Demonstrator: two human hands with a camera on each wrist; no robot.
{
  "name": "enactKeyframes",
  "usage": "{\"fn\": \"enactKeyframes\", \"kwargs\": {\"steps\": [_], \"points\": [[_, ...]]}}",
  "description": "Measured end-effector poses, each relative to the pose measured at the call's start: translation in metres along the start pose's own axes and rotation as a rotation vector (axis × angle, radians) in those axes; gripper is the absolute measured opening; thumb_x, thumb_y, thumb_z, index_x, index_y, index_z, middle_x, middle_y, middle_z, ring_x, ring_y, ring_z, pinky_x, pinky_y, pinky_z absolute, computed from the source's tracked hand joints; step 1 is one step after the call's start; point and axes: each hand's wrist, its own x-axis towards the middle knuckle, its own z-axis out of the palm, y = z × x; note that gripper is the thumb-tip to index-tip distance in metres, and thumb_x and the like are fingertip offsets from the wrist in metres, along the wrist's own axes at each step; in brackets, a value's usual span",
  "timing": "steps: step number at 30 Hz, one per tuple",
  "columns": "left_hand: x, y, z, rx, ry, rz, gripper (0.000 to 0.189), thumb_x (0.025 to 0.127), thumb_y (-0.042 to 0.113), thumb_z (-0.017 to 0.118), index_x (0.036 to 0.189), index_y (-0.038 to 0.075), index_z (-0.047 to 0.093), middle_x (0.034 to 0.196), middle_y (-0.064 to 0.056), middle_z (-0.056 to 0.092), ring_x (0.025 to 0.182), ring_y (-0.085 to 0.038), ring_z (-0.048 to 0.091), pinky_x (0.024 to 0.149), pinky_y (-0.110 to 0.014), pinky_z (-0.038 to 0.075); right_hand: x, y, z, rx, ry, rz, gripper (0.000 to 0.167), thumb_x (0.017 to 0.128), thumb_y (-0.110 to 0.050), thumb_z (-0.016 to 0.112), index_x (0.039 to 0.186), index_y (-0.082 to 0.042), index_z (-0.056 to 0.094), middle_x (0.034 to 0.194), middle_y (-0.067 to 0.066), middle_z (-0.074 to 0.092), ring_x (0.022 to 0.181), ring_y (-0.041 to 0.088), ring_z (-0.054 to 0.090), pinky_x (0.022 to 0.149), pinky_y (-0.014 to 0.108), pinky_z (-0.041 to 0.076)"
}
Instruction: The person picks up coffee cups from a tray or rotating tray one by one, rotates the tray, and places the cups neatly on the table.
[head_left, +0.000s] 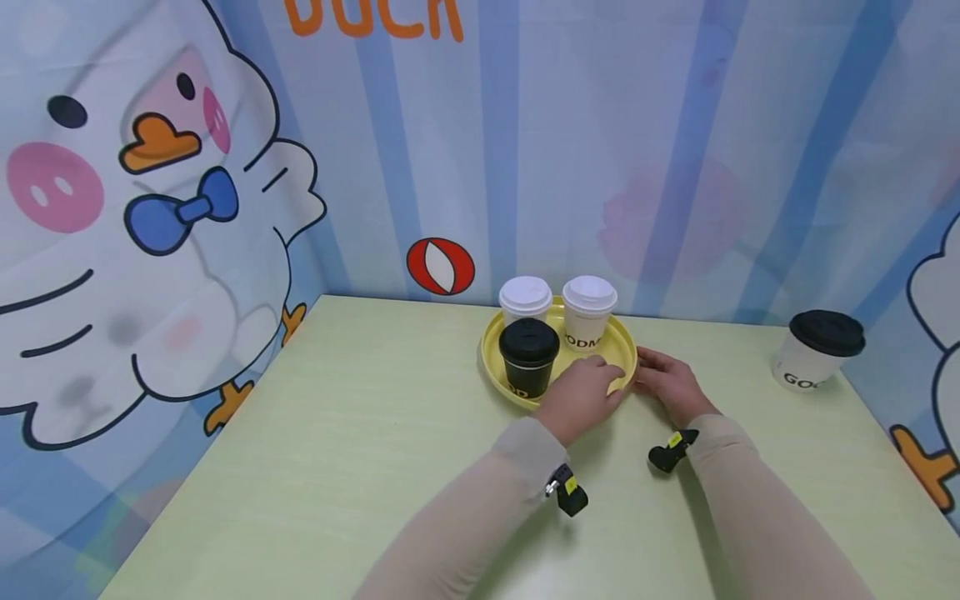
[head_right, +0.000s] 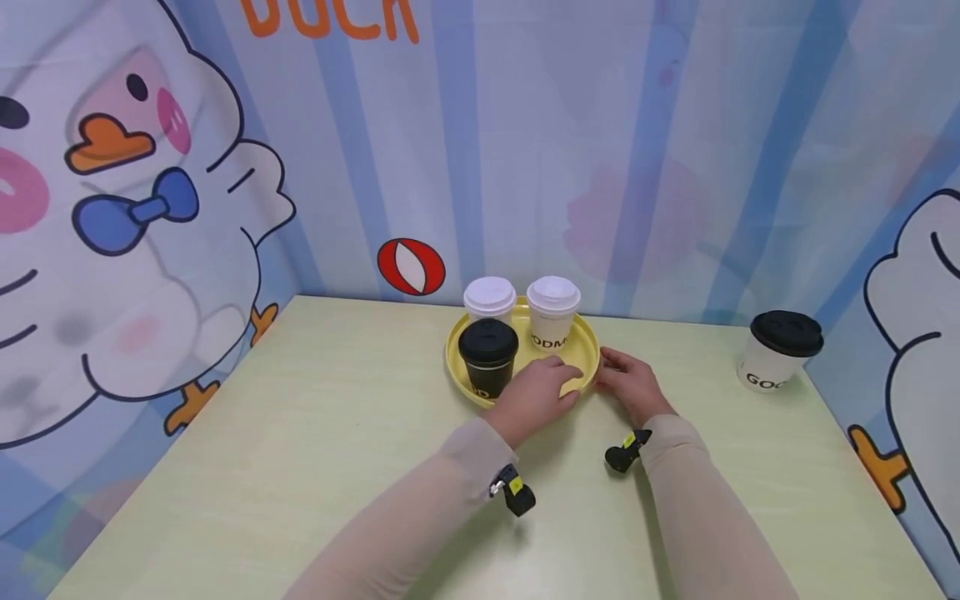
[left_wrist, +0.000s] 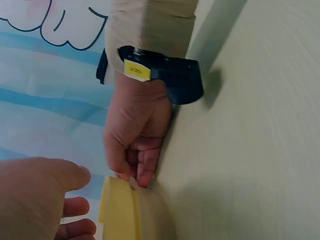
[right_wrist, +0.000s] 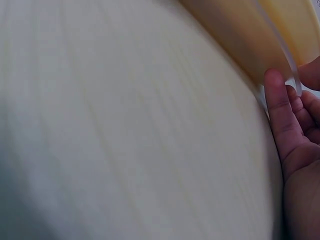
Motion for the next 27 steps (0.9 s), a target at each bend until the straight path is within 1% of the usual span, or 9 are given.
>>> {"fn": "enactKeyframes", "kwargs": {"steps": [5,10,15,20,27], "points": [[-0.001,-0.003,0.015,0.035,-0.030,-0.031,0.034,0.101,0.036,0.061,0.132,0.024,0.068,0.119,0.004,0.068,0.103,-0.011,0.064,0.089,-0.024,0.052,-0.001,0.001,0.001,0.019,0.000,-0.009,0.066,0.101,-0.020,0.061,0.157,-0.001,0.032,0.154,0.023,0.041,0.107,0.006,0.059,0.089,0.018,0.053],[-0.001,-0.003,0.025,0.053,-0.033,-0.040,0.032,0.100,0.034,0.063,0.130,0.024,0.069,0.113,0.005,0.070,0.099,-0.010,0.066,0.086,-0.025,0.053,-0.001,0.000,0.001,0.032,0.000,0.005,0.066,0.101,-0.019,0.061,0.157,-0.002,0.031,0.155,0.022,0.041,0.108,0.007,0.059,0.088,0.018,0.053],[-0.001,-0.001,0.028,0.053,-0.017,-0.034,0.029,0.100,0.029,0.065,0.127,0.023,0.071,0.108,0.006,0.071,0.096,-0.009,0.066,0.084,-0.024,0.053,-0.001,-0.001,0.001,0.031,-0.004,0.000,0.066,0.102,-0.019,0.060,0.158,-0.002,0.030,0.155,0.023,0.040,0.110,0.009,0.059,0.089,0.019,0.053],[-0.003,-0.003,0.028,0.049,0.010,-0.026,0.026,0.098,0.027,0.067,0.124,0.025,0.073,0.103,0.008,0.071,0.091,-0.008,0.066,0.078,-0.023,0.053,-0.002,-0.001,0.001,0.023,-0.005,-0.011,0.066,0.101,-0.019,0.061,0.158,-0.003,0.031,0.154,0.023,0.041,0.107,0.006,0.060,0.089,0.018,0.053],[-0.006,-0.007,0.026,0.042,0.018,-0.010,0.026,0.098,0.025,0.068,0.123,0.025,0.073,0.102,0.008,0.071,0.090,-0.008,0.066,0.076,-0.023,0.053,-0.003,-0.003,0.001,0.037,-0.008,-0.016,0.065,0.101,-0.015,0.060,0.157,0.000,0.030,0.154,0.026,0.040,0.102,0.004,0.061,0.088,0.019,0.054]]}}
